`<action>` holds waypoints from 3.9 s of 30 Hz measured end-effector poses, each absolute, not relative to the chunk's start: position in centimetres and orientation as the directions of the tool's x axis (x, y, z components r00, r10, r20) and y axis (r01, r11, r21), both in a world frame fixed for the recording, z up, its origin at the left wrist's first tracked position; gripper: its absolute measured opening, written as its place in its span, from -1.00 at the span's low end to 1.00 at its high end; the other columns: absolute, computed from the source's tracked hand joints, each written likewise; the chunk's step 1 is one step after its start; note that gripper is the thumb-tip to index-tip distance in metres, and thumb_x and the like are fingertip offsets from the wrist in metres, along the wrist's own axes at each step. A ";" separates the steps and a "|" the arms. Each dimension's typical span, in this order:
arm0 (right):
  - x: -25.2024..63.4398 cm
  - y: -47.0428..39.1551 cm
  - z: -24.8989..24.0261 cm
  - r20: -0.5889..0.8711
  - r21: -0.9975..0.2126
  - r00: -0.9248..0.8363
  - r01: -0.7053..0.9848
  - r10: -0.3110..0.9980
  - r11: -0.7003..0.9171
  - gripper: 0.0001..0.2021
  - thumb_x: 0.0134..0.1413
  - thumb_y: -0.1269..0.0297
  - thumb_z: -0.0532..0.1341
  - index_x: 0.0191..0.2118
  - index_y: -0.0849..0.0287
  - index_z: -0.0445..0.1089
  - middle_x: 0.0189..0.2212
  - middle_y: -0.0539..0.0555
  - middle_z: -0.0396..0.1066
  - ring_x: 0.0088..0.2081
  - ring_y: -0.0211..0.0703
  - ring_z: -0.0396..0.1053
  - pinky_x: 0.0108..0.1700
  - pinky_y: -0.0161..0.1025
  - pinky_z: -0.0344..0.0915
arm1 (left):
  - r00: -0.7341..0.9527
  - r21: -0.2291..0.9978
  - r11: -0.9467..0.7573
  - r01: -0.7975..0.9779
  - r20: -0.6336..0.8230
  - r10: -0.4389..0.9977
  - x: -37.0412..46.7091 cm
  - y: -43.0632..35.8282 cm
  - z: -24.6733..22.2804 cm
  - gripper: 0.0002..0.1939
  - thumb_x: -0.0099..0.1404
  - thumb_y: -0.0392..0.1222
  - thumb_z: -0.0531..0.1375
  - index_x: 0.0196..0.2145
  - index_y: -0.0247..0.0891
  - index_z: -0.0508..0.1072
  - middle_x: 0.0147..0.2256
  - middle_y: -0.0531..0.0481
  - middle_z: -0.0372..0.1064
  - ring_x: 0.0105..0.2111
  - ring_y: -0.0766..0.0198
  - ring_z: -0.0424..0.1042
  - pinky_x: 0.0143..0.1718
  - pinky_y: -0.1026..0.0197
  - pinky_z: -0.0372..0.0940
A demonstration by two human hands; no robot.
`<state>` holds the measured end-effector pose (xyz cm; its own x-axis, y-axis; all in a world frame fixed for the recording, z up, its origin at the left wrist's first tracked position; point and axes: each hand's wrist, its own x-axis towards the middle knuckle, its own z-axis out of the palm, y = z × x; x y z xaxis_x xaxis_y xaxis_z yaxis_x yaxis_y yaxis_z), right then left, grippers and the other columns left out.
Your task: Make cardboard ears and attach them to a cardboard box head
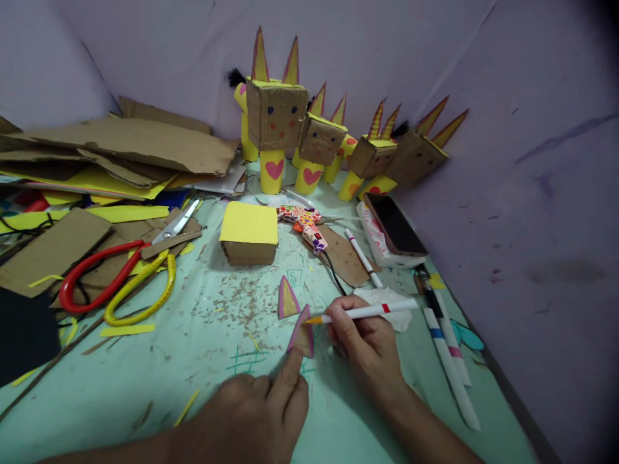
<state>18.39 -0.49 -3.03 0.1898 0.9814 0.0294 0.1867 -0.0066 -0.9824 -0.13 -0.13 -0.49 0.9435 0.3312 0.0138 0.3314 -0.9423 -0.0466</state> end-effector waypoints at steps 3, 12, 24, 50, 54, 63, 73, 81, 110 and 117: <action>18.2 -0.4 -2.9 0.090 -0.971 0.202 0.234 0.975 0.042 -0.75 0.19 0.16 0.10 -0.44 0.18 0.30 -0.66 -0.10 0.17 -0.63 -0.36 0.09 -0.61 -0.39 0.00 | 0.943 -0.098 -0.938 0.332 0.028 0.331 0.0 -0.2 -0.5 -0.70 0.10 -0.41 0.04 -0.20 -0.40 0.42 0.05 -0.52 0.25 -0.73 0.24 0.36 -0.75 0.20 0.28; 18.1 -0.5 -3.6 0.111 -0.936 0.257 0.352 0.960 0.014 -0.74 0.22 0.15 0.05 -0.44 0.16 0.27 -0.66 -0.09 0.16 -0.62 -0.31 0.11 -0.59 -0.36 0.03 | 0.943 -0.147 -0.931 0.333 0.026 0.333 -0.2 -0.1 -0.3 -0.67 0.07 -0.41 0.03 -0.20 -0.34 0.43 0.04 -0.47 0.28 -0.78 0.26 0.30 -0.77 0.19 0.22; 17.9 -0.8 -2.9 0.184 -0.895 0.116 0.429 0.976 0.118 -0.79 0.24 0.25 0.05 -0.43 0.12 0.25 -0.66 -0.12 0.10 -0.67 -0.34 0.00 -0.64 -0.35 -0.07 | 0.942 -0.086 -0.939 0.334 0.061 0.330 -0.4 -0.2 -0.6 -0.68 0.10 -0.44 0.02 -0.20 -0.38 0.44 -0.03 -0.46 0.35 -0.75 0.24 0.36 -0.77 0.21 0.28; 17.6 -0.2 -3.3 0.180 -0.890 0.277 0.454 0.944 0.036 -0.81 0.18 0.23 0.09 -0.41 0.17 0.30 -0.63 -0.08 0.19 -0.61 -0.31 0.14 -0.60 -0.36 0.04 | 0.950 -0.059 -0.958 0.279 -0.132 0.285 0.0 0.3 -0.8 -0.68 0.23 -0.37 0.01 -0.07 -0.39 0.37 0.05 -0.44 0.30 -0.66 0.23 0.45 -0.72 0.25 0.35; 17.7 -0.2 -3.4 0.165 -0.885 0.265 0.465 0.950 0.024 -0.79 0.18 0.20 0.09 -0.43 0.18 0.30 -0.62 -0.06 0.21 -0.60 -0.30 0.15 -0.59 -0.36 0.04 | 0.954 -0.046 -0.959 0.279 -0.100 0.283 -0.2 0.1 -0.6 -0.70 0.24 -0.36 0.01 -0.09 -0.37 0.38 0.05 -0.43 0.29 -0.68 0.24 0.43 -0.74 0.23 0.34; 17.5 -0.1 -3.1 0.082 -0.944 0.288 0.329 0.954 -0.018 -0.79 0.17 0.17 0.10 -0.40 0.18 0.31 -0.63 -0.08 0.22 -0.62 -0.32 0.13 -0.61 -0.39 0.04 | 0.947 -0.041 -0.952 0.302 -0.101 0.305 -0.1 0.3 -0.3 -0.70 0.22 -0.38 0.04 -0.09 -0.36 0.39 0.08 -0.45 0.25 -0.68 0.23 0.44 -0.72 0.20 0.37; 17.6 -0.3 -3.1 0.085 -0.949 0.278 0.315 0.957 -0.007 -0.79 0.17 0.20 0.10 -0.42 0.18 0.30 -0.65 -0.10 0.20 -0.63 -0.35 0.10 -0.62 -0.40 0.01 | 0.947 -0.042 -0.951 0.305 -0.090 0.308 -0.3 0.0 -0.5 -0.70 0.20 -0.30 0.13 -0.09 -0.36 0.40 0.06 -0.48 0.26 -0.67 0.20 0.45 -0.73 0.19 0.37; 17.6 -0.4 -2.6 0.128 -0.924 0.178 0.378 0.976 0.052 -0.78 0.18 0.24 0.10 -0.46 0.18 0.32 -0.65 -0.08 0.23 -0.62 -0.33 0.14 -0.60 -0.38 0.03 | 0.953 -0.040 -0.959 0.280 -0.106 0.283 -0.3 0.1 0.0 -0.72 0.22 -0.37 0.05 -0.10 -0.37 0.38 0.06 -0.49 0.24 -0.70 0.23 0.42 -0.74 0.21 0.34; 17.1 -0.6 -2.2 0.142 -0.949 0.207 0.307 0.968 0.073 -0.80 0.14 0.26 0.13 -0.47 0.16 0.35 -0.66 -0.07 0.25 -0.64 -0.31 0.16 -0.61 -0.38 0.07 | 0.939 -0.050 -0.942 0.332 -0.077 0.335 -0.4 -0.4 -0.2 -0.70 0.24 -0.41 -0.03 -0.10 -0.42 0.35 0.09 -0.54 0.19 -0.65 0.25 0.44 -0.67 0.21 0.34; 17.6 -1.0 -2.2 0.092 -0.965 0.135 0.256 0.986 0.055 -0.78 0.17 0.24 0.13 -0.46 0.18 0.35 -0.65 -0.08 0.25 -0.61 -0.34 0.17 -0.59 -0.39 0.06 | 0.940 -0.033 -0.941 0.336 -0.052 0.337 -0.2 -0.2 -0.5 -0.70 0.24 -0.42 -0.06 -0.11 -0.43 0.34 0.07 -0.57 0.22 -0.67 0.25 0.41 -0.68 0.21 0.31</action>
